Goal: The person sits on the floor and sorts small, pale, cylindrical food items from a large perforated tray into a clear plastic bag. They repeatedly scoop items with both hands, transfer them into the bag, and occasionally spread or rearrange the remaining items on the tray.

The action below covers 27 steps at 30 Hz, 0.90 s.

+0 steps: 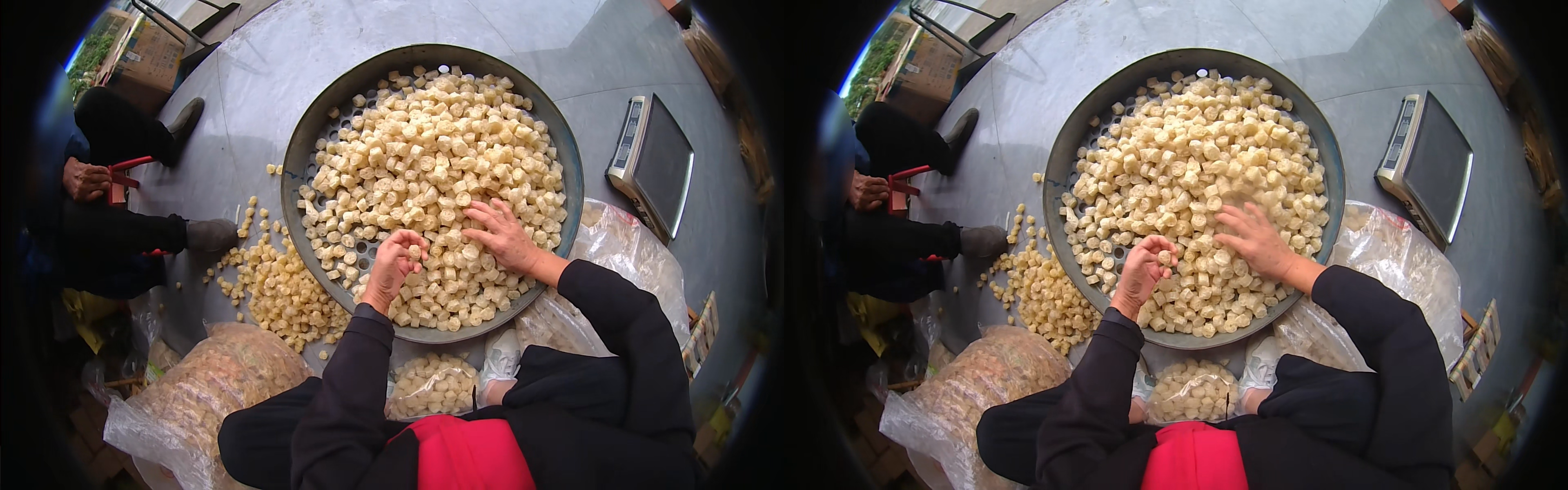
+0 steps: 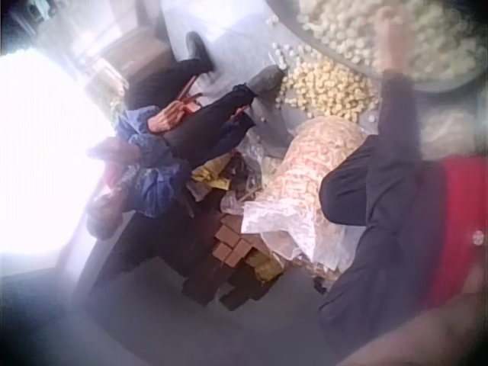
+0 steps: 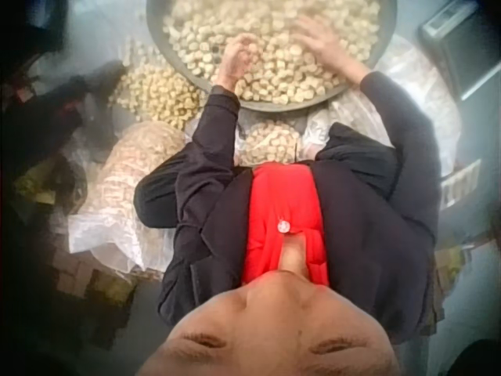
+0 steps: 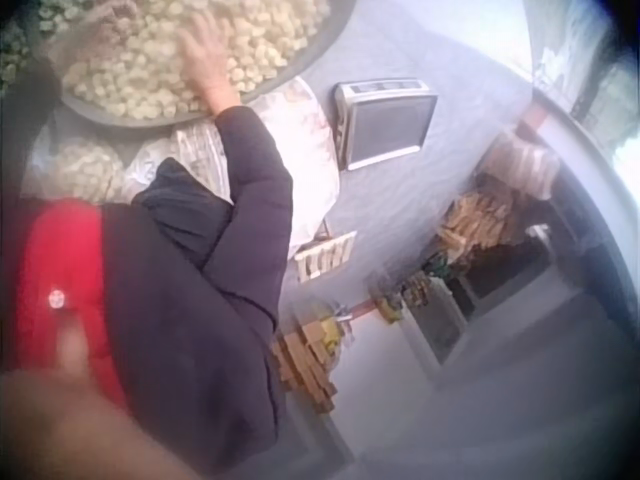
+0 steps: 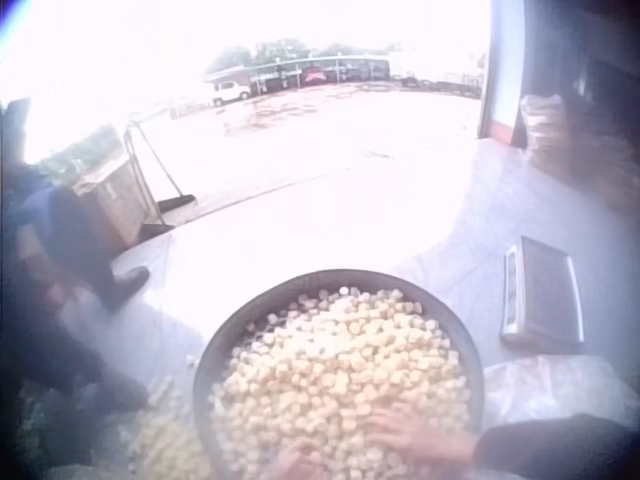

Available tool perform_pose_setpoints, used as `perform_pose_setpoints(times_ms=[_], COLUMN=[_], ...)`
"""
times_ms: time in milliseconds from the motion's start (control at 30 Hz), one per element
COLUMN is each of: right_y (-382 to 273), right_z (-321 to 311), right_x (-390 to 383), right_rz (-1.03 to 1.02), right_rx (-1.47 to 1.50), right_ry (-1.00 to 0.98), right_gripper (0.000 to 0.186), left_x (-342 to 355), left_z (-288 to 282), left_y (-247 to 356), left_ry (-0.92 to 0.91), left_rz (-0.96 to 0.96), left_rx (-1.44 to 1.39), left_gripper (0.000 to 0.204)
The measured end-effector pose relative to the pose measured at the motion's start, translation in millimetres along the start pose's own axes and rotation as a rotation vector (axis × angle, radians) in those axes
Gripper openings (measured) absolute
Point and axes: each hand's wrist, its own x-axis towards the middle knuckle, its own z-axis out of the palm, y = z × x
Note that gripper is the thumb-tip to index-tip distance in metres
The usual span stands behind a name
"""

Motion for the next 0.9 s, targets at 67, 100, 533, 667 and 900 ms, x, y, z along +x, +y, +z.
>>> perform_pose_setpoints(times_ms=[67, 100, 533, 667, 900], right_y=[-3, -3, -1, -2, -4], right_z=[0, 0, 0, -3, -4], right_x=[3, 3, 2, 1, 4], right_rz=[-0.01, -0.011, -0.016, -0.009, -0.002], right_rx=[0.0, -0.004, -0.03, -0.009, 0.026], right_ry=[0.004, 0.006, 0.016, 0.0, 0.003], right_gripper=[0.036, 0.036, 0.033, 0.034, 0.033], left_x=[7, 7, -7, -18, -51], left_z=[3, 12, -10, -30, -126], left_y=[-12, -17, 13, 50, 53], left_ry=[0.187, 0.227, 0.371, 0.711, 1.473], left_rz=[-0.059, 0.0, 0.176, 0.331, 0.777], left_rx=[0.558, 0.973, 0.806, 0.477, 0.447], left_gripper=[0.018, 0.023, 0.021, 0.021, 0.023])
